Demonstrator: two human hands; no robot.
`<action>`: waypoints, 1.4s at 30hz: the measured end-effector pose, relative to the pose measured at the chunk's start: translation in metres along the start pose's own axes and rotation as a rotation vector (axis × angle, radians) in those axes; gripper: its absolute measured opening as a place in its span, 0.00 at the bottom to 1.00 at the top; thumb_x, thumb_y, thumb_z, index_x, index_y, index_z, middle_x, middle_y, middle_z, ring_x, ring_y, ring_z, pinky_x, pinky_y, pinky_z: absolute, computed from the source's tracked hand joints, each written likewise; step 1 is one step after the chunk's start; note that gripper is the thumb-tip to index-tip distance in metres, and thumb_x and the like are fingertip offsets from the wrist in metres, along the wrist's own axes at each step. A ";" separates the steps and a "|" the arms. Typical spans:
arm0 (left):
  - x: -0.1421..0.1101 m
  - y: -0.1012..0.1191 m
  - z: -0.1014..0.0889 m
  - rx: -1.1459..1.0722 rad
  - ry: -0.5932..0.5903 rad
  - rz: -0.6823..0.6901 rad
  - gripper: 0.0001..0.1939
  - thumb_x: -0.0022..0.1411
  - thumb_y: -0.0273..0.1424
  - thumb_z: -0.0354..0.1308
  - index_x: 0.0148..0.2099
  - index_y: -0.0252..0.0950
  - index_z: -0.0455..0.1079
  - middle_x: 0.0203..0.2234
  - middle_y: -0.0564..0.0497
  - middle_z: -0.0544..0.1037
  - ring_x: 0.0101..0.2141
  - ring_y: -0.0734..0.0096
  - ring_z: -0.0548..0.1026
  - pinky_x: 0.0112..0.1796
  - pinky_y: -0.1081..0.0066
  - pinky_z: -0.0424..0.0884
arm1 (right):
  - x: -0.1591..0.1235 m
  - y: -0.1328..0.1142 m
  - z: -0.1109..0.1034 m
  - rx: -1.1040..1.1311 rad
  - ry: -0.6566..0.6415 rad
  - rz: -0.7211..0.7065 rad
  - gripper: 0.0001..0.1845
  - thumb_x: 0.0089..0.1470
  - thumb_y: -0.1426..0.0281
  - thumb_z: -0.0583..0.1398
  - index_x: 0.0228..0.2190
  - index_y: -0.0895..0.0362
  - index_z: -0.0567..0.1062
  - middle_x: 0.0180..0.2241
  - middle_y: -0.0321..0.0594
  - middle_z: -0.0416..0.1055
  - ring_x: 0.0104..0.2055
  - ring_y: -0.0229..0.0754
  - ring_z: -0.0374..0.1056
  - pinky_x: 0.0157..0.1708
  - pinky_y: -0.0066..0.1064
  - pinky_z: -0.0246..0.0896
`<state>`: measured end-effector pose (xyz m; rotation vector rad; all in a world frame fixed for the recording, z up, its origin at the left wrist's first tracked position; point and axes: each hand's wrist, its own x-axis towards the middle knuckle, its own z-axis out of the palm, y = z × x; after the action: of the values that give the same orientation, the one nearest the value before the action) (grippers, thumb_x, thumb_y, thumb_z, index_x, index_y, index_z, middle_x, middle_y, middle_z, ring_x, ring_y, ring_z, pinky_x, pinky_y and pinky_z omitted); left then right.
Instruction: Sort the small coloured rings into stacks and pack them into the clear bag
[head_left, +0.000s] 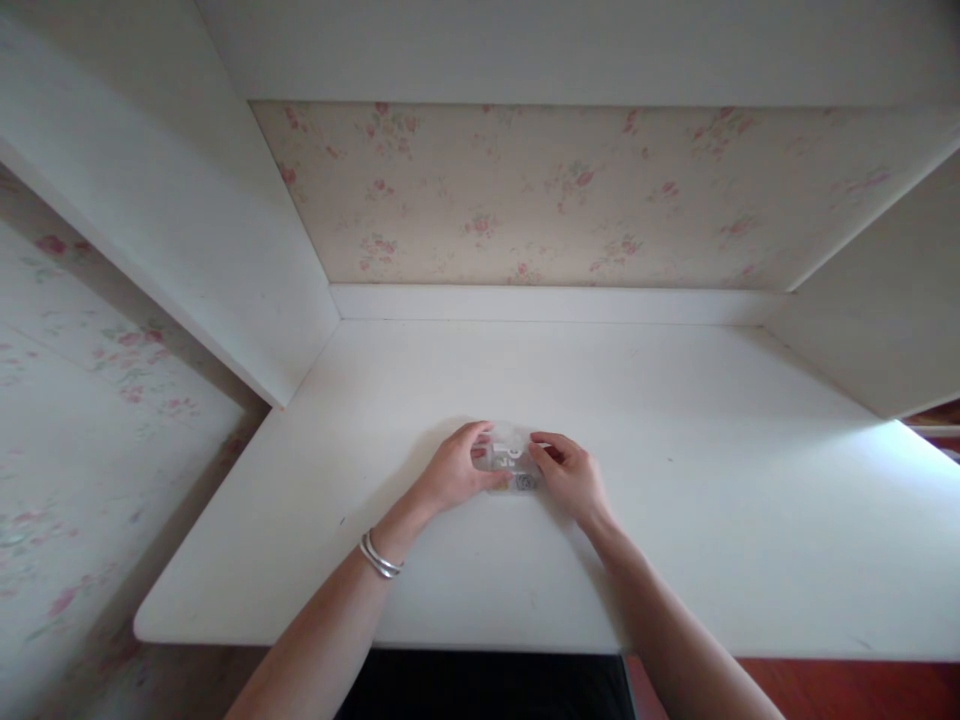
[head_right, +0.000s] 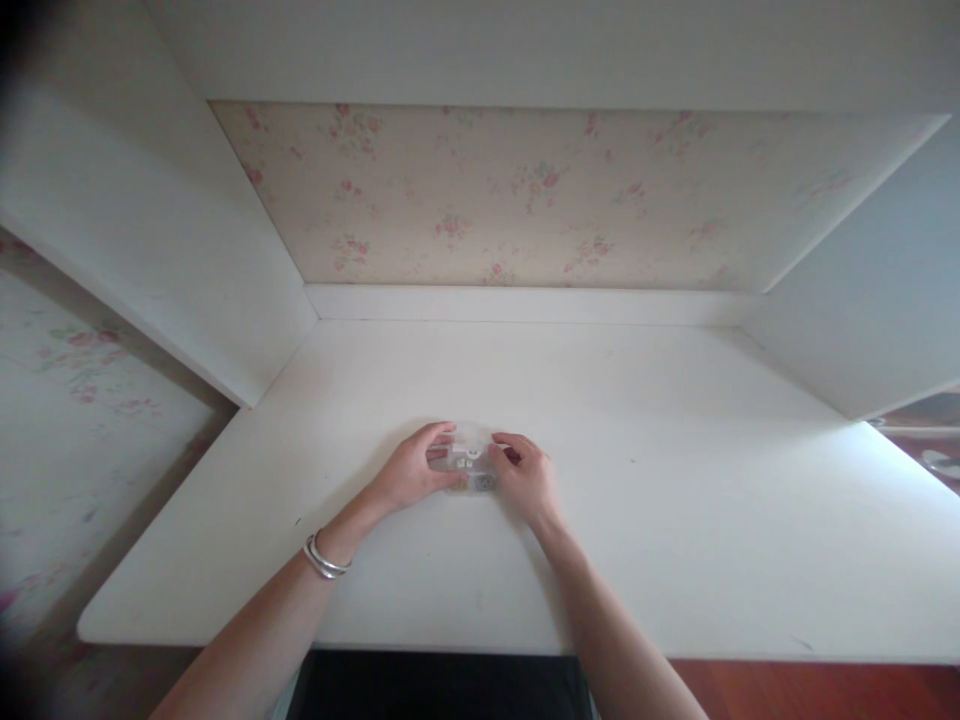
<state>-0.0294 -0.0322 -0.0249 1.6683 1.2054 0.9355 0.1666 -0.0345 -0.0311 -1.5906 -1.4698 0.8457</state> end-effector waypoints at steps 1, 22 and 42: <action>0.000 0.000 0.000 0.011 -0.002 -0.004 0.39 0.42 0.38 0.69 0.56 0.35 0.60 0.48 0.41 0.71 0.46 0.61 0.73 0.45 0.61 0.73 | 0.000 0.000 0.000 0.009 -0.006 0.013 0.16 0.49 0.60 0.57 0.37 0.55 0.77 0.32 0.39 0.76 0.31 0.40 0.70 0.33 0.31 0.64; -0.010 0.015 0.000 0.266 -0.077 0.092 0.44 0.45 0.36 0.68 0.61 0.42 0.52 0.47 0.46 0.65 0.43 0.63 0.70 0.45 0.61 0.70 | 0.009 -0.004 -0.011 0.736 0.092 0.227 0.25 0.40 0.59 0.67 0.40 0.58 0.76 0.34 0.41 0.74 0.28 0.35 0.67 0.34 0.32 0.67; -0.008 0.005 0.007 0.339 -0.067 0.118 0.46 0.45 0.38 0.68 0.63 0.38 0.51 0.54 0.41 0.66 0.53 0.55 0.65 0.54 0.56 0.62 | 0.005 0.005 -0.005 -0.074 0.011 -0.033 0.17 0.51 0.61 0.55 0.37 0.53 0.78 0.38 0.40 0.75 0.39 0.42 0.70 0.41 0.34 0.62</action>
<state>-0.0234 -0.0423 -0.0240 2.0407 1.2842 0.7690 0.1743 -0.0298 -0.0326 -1.6177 -1.5312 0.7709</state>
